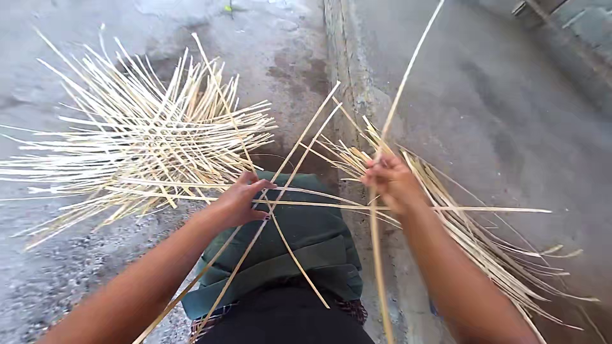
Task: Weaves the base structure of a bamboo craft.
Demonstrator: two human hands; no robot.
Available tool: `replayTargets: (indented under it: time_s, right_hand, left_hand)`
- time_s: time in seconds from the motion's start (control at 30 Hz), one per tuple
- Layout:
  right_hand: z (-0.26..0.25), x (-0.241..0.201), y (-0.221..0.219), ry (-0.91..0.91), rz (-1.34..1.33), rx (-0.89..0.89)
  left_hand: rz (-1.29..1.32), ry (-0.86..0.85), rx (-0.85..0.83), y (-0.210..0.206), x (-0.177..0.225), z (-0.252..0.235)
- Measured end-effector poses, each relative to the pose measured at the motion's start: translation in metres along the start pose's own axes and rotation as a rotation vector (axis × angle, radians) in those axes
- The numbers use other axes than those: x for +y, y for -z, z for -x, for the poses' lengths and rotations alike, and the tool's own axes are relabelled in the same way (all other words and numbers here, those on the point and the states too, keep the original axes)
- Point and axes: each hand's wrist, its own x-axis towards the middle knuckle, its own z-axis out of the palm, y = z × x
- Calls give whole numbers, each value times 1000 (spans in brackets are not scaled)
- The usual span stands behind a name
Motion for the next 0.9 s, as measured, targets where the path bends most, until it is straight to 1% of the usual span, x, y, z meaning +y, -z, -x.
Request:
replayTargets:
  time_s: [0.07, 0.1, 0.17, 0.23, 0.33, 0.43, 0.5, 0.57, 0.63, 0.7, 0.73, 0.77, 0.8, 0.83, 0.9]
  right_hand:
    - [-31, 45, -38, -180, -131, -1]
    - [-41, 58, -55, -237, -158, -7]
    - [-51, 69, -85, -302, -198, -23]
    - [-53, 69, -106, -303, -228, -71]
    - [-51, 59, -124, -201, -217, -159]
    - [-50, 43, -122, -52, -5, -265]
    - [-51, 31, -115, -24, 210, -319]
    - [-49, 21, -103, -20, 481, -340]
    - [-47, 11, -88, 68, 800, -271]
    - [-57, -2, -64, 275, 1090, -167]
    - [-64, -6, -50, 358, 1168, -137]
    - [-68, -8, -40, 377, 1181, -142]
    - [-66, -6, -36, 341, 1139, -185]
    - [-58, 0, -38, 263, 1049, -266]
    - [-21, 27, -57, 81, 815, -421]
  left_hand:
    - [-4, -13, 5, 0, -2, 1]
    - [-5, -14, 4, 0, -3, 1]
    - [-3, 5, -3, 0, -2, 3]
    - [2, 25, -13, 0, -2, 4]
    - [3, 28, -2, -1, -4, 4]
    - [19, 20, 13, -2, -4, 5]
    - [22, 19, 15, -2, -3, 6]
    - [36, 1, 32, -4, -4, 6]
    - [43, -29, 60, -7, -8, 5]
    - [44, -44, 65, -8, -10, 4]
    - [36, -47, 63, -9, -9, 4]
    - [30, -49, 64, -9, -9, 5]
    - [29, -51, 68, -9, -9, 5]
    - [28, -54, 74, -9, -9, 4]
    - [28, -63, 79, -9, -10, 4]
